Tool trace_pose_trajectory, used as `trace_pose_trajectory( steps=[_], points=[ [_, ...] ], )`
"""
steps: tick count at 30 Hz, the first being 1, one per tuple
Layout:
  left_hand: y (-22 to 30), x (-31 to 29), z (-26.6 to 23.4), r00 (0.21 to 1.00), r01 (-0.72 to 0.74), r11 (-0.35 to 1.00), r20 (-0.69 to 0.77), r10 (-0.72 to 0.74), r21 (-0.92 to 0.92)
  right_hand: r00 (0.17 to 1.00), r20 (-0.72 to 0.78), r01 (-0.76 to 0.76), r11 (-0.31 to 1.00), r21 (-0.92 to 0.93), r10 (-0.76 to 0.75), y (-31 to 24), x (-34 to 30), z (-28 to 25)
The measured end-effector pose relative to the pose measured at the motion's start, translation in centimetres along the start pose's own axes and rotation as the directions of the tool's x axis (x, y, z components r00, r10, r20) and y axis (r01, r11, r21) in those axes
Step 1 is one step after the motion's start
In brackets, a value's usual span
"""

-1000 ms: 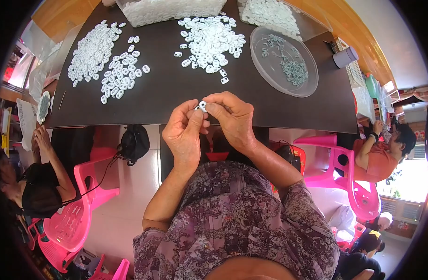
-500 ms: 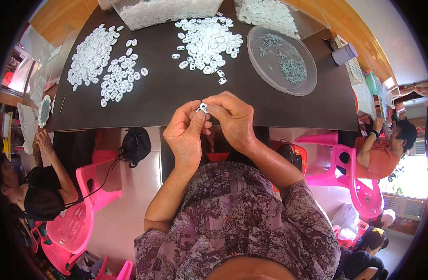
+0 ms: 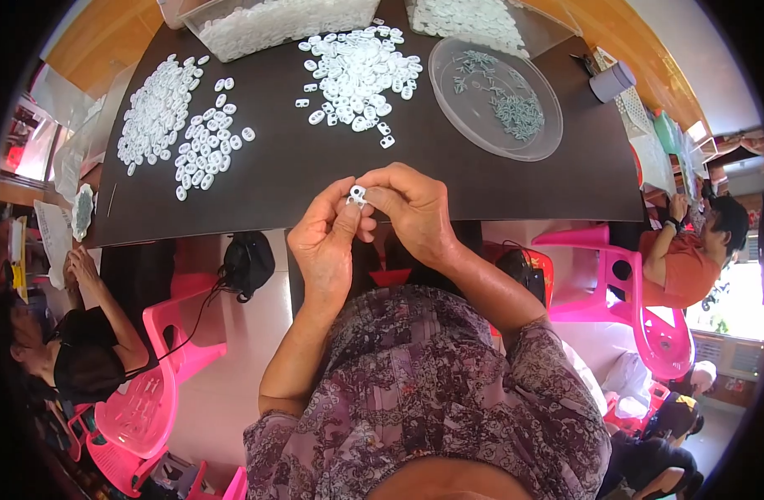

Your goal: The recorder is assembling small white plastic components by manually inserting tiny grey pieces into them.

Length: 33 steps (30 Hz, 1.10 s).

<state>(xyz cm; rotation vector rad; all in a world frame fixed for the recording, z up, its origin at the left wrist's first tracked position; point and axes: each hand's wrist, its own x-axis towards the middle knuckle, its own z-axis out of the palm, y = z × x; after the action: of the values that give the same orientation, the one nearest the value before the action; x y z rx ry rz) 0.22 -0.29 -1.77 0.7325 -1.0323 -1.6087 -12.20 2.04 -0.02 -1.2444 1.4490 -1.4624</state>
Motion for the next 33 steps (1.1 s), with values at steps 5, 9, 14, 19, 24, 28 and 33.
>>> trace_pose_trajectory(
  steps=[5, 9, 14, 19, 24, 28, 33],
  points=[
    [0.1, 0.0, 0.3, 1.000, 0.016, 1.000, 0.018, -0.016, 0.021, 0.999, 0.029, 0.042, 0.999, -0.031, -0.041, -0.2, -0.1, -0.5],
    [0.0, 0.0, 0.7, 1.000, 0.016, 0.999, 0.018, -0.017, 0.039, 0.996, 0.047, 0.073, 0.996, -0.043, -0.071, -0.1, -0.1, -1.0],
    [-0.2, 0.0, 1.3, 1.000, 0.009, 1.000, 0.027, -0.009, 0.019, 0.998, 0.024, 0.067, 0.995, -0.072, -0.065, -0.5, -0.5, -1.3],
    [0.0, -0.3, 1.8, 0.998, 0.058, 0.998, 0.028, -0.058, 0.000, 0.996, -0.005, -0.086, 0.993, 0.086, 0.086, -0.6, -0.9, -1.7],
    [-0.3, -0.2, 2.4, 0.999, 0.040, 0.999, 0.023, -0.041, 0.010, 0.953, 0.066, 0.302, 0.923, -0.240, -0.295, 0.3, -0.7, -3.1],
    [0.1, -0.1, 3.2, 0.993, 0.079, 0.997, -0.084, -0.078, 0.015, 0.919, 0.052, 0.387, 0.866, -0.316, -0.391, -0.2, -1.1, -3.0],
    [0.4, -0.2, 4.1, 0.991, 0.093, 0.996, -0.091, -0.094, -0.014, 0.853, 0.016, 0.478, 0.770, -0.422, -0.521, 0.1, -1.1, -3.3]
  ],
)
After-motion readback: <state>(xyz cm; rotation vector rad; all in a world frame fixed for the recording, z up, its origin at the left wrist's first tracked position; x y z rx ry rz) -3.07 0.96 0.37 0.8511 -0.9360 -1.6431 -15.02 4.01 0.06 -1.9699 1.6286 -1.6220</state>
